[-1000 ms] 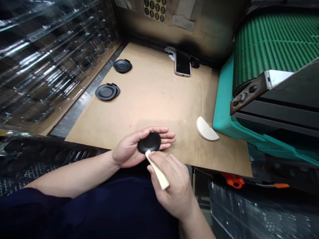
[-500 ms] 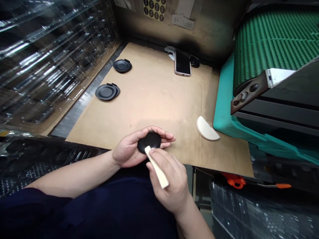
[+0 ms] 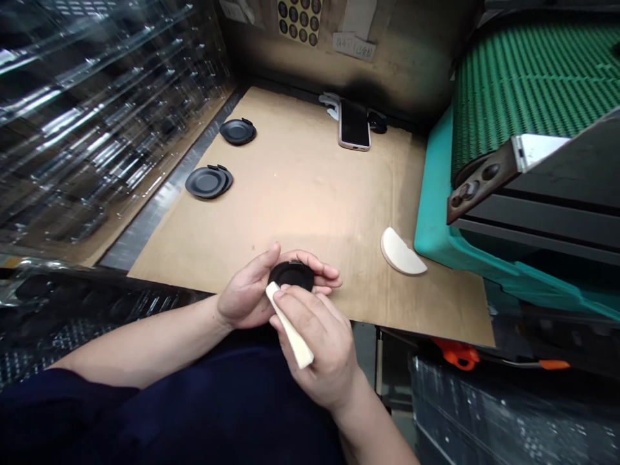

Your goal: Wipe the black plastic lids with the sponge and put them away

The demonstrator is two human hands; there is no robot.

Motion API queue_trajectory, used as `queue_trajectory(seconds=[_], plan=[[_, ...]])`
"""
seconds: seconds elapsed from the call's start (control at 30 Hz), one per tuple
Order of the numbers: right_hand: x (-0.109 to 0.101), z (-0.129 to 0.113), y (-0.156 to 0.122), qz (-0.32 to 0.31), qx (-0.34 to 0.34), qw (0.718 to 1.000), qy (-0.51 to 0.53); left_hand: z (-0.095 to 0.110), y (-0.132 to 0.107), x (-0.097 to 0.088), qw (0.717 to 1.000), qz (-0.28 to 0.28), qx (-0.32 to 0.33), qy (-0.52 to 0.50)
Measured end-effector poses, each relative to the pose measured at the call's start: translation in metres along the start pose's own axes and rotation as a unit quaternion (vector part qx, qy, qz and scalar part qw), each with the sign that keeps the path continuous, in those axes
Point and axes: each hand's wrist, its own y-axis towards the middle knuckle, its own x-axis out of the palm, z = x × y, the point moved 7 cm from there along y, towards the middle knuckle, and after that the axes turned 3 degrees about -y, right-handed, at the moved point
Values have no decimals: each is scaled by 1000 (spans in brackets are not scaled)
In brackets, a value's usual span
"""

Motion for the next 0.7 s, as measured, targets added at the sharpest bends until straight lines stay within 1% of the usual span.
queue_trajectory(seconds=[0.17, 0.23, 0.37, 0.43, 0.53, 0.6, 0.63, 0.7], plan=[[-5, 0, 4, 48, -17, 998, -44, -3, -1, 2, 1000, -16, -21, 9], [-4, -2, 5, 38, -14, 998, -42, -3, -1, 2, 1000, -18, -26, 5], [-1, -6, 4, -11, -18, 999, -27, -3, -1, 3, 999, -20, -34, 2], [-3, -5, 4, -3, -22, 999, -29, -3, -1, 3, 999, -22, -31, 8], [-8, -1, 3, 46, -20, 997, -56, -4, -1, 3, 999, -28, -29, 30], [-9, 0, 2, 64, -15, 996, -68, -5, -2, 4, 998, -34, -32, 38], [-9, 0, 2, 62, -14, 996, -68, -5, -2, 4, 998, -34, -33, 38], [-6, -2, 2, 39, -15, 997, -59, -5, -3, 4, 998, -34, -31, 32]])
